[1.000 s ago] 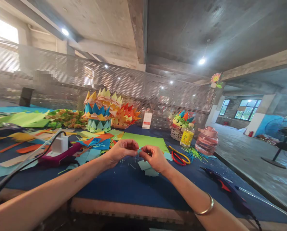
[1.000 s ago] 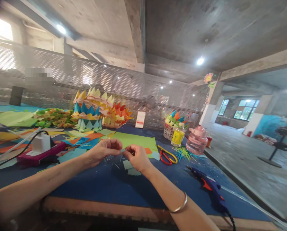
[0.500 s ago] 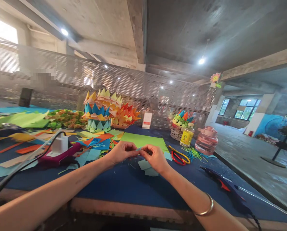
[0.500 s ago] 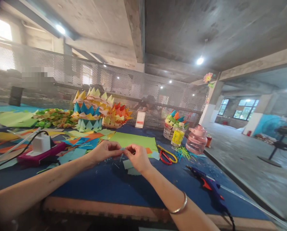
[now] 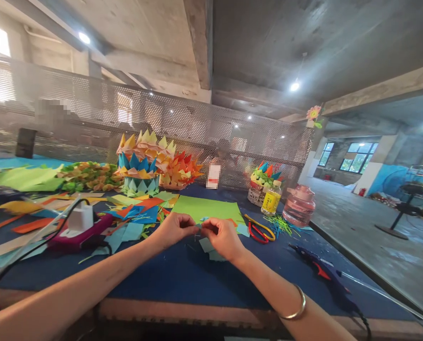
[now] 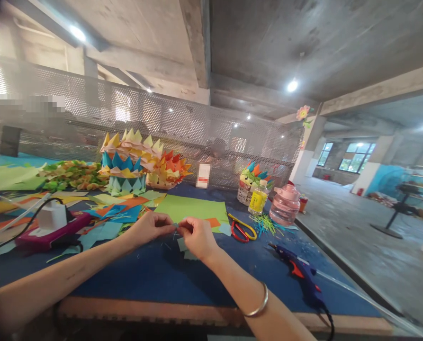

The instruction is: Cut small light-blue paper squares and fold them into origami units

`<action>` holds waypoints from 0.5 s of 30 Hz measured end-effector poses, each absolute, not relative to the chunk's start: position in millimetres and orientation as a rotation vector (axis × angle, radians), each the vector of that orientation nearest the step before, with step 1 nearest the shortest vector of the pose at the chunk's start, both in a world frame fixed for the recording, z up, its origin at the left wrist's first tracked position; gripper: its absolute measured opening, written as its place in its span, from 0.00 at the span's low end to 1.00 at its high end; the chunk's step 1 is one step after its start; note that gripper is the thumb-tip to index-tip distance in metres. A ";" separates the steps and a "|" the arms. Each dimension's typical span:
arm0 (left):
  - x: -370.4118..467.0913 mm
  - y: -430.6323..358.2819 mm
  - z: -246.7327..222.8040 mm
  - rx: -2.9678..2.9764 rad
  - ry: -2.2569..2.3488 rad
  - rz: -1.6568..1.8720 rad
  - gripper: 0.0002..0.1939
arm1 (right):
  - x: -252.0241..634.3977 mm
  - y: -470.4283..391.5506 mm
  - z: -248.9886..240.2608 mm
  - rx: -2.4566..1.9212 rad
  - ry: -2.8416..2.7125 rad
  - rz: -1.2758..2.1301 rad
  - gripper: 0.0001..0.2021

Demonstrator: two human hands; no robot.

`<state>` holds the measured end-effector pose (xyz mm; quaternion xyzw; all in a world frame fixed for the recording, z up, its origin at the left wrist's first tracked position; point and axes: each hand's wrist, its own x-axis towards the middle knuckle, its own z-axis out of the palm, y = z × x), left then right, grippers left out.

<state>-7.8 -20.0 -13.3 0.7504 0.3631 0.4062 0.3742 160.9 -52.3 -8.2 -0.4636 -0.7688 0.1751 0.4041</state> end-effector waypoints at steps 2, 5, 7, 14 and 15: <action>-8.2 -19.3 -13.0 1.972 0.926 1.077 0.10 | 161.7 -52.7 -7.7 -1.152 -1.969 0.407 0.05; -8.3 -19.3 -12.4 2.019 0.970 1.089 0.07 | 163.2 -53.2 -6.8 -1.135 -2.046 0.317 0.06; -8.3 -20.4 -12.3 2.061 1.004 1.095 0.05 | 163.9 -54.3 -5.8 -1.139 -2.091 0.265 0.05; -6.2 -28.6 -9.5 2.028 1.045 0.972 0.04 | 164.2 -61.7 -1.7 -1.078 -2.181 0.173 0.07; -5.9 -28.4 -8.8 1.998 1.045 0.933 0.04 | 164.9 -61.8 -1.4 -1.076 -2.194 0.178 0.07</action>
